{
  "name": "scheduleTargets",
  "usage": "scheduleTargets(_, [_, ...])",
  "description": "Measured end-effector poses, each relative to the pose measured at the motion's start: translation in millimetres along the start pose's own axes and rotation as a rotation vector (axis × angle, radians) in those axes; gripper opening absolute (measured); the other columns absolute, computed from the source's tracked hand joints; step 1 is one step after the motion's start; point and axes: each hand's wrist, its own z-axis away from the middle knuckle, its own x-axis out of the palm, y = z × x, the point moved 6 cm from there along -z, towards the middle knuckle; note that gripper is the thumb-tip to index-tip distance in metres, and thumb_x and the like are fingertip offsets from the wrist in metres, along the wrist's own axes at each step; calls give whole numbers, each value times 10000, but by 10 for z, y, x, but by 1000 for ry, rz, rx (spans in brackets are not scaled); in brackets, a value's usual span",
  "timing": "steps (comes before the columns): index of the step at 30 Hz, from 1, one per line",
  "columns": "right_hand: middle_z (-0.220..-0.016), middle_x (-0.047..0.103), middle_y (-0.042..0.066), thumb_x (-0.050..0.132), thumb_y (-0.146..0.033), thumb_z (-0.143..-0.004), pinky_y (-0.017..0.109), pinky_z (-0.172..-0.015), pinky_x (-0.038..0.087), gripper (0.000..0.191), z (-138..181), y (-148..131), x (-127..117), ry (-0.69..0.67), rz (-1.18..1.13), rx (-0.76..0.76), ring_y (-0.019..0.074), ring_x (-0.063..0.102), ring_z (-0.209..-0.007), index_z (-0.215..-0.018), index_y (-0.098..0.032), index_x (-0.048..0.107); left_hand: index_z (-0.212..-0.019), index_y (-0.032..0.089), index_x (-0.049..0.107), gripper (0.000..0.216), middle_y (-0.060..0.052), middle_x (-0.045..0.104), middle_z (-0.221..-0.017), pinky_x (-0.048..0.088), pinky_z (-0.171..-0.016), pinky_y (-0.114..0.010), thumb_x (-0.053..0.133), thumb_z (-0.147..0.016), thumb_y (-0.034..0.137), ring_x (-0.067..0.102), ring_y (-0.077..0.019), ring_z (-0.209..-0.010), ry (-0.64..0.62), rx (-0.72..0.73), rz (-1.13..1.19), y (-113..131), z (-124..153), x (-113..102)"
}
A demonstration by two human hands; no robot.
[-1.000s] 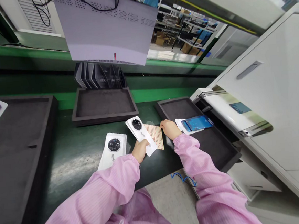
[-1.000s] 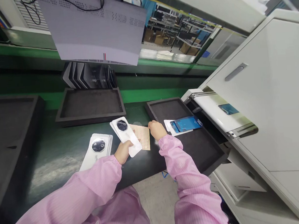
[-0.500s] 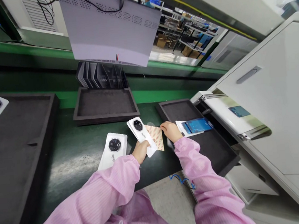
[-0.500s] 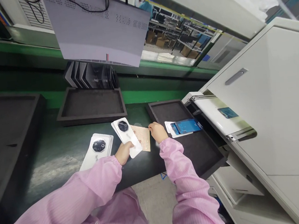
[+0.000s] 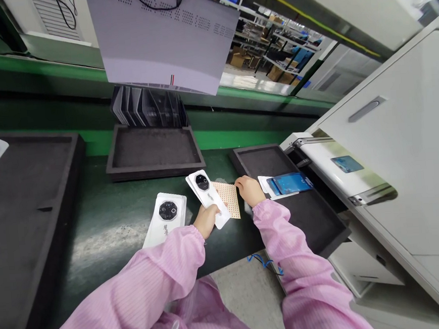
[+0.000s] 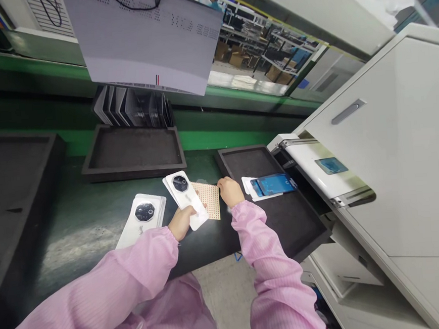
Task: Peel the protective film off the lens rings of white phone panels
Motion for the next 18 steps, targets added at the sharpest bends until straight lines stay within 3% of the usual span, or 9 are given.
scheduleTargets(10, [-833,626,53,472,-128,-839,254,-707,411,185,-29,-1,14,10,-9,9,139,575,-756,-782,-135,648,-1061,116,628,516,-60,695,-957,444,-845,-348,448,-578,119,598,-237,-960,-10,-8,18,32,22,24])
scheduleTargets(18, [-882,615,39,492,-218,-886,315,-741,471,159,-38,30,82,2,32,47,134,585,-791,-835,-120,606,-975,107,661,460,-68,702,-934,450,-837,-345,449,-566,116,603,-246,-952,-2,-16,10,6,6,3])
